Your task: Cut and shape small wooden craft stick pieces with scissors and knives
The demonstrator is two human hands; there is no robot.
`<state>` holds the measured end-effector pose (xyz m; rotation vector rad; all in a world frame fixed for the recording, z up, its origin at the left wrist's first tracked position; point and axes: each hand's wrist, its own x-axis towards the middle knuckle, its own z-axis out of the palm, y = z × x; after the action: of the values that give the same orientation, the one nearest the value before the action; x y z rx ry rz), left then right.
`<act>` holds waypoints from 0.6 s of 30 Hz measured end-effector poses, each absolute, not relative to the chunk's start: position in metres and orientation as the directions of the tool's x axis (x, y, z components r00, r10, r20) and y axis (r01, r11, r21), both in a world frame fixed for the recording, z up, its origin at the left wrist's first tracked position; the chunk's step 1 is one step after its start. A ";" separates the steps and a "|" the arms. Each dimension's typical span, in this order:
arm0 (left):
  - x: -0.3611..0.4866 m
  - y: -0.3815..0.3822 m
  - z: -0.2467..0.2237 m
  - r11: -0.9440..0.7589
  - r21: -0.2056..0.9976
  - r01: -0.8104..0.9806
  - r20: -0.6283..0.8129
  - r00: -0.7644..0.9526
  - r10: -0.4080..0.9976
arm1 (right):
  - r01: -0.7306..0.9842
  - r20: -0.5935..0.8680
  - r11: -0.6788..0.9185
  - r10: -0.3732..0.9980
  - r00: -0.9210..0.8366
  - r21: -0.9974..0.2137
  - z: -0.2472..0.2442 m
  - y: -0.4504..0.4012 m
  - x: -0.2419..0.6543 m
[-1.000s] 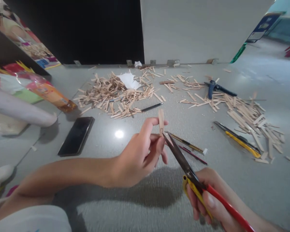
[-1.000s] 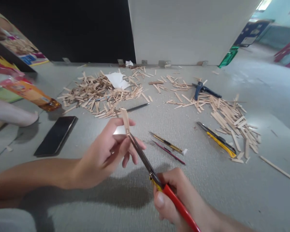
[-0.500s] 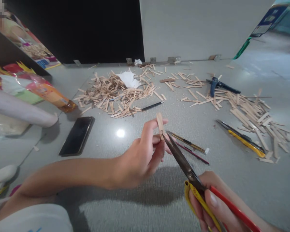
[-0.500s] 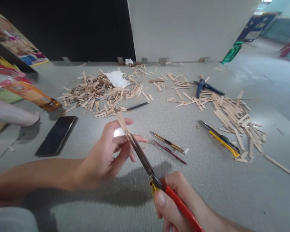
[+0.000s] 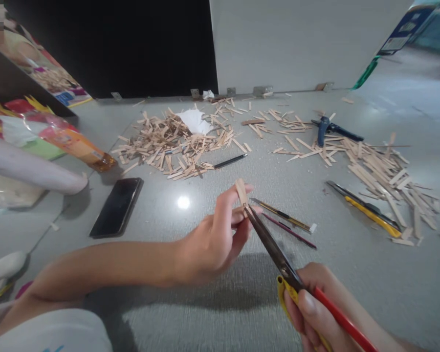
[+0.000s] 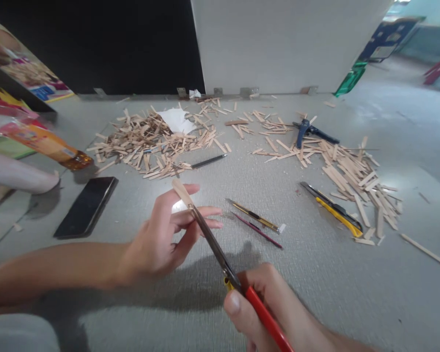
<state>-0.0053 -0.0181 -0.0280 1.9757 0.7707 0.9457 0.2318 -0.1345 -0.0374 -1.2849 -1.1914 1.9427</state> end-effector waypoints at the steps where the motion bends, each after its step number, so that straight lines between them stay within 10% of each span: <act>1: -0.005 -0.018 -0.029 -0.509 0.841 0.183 0.349 0.536 0.769 | 0.084 -0.465 -0.470 0.801 -0.376 -0.879 -0.032 -0.132 0.229; 18: -0.001 -0.020 -0.028 -0.625 0.745 0.233 0.431 0.547 0.718 | 0.272 -0.466 -0.380 0.761 -0.451 -0.884 -0.005 -0.110 0.215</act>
<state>-0.0013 -0.0200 -0.0277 2.1504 0.7625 0.9902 0.2150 -0.1098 -0.0051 -1.3853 -1.4842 1.8904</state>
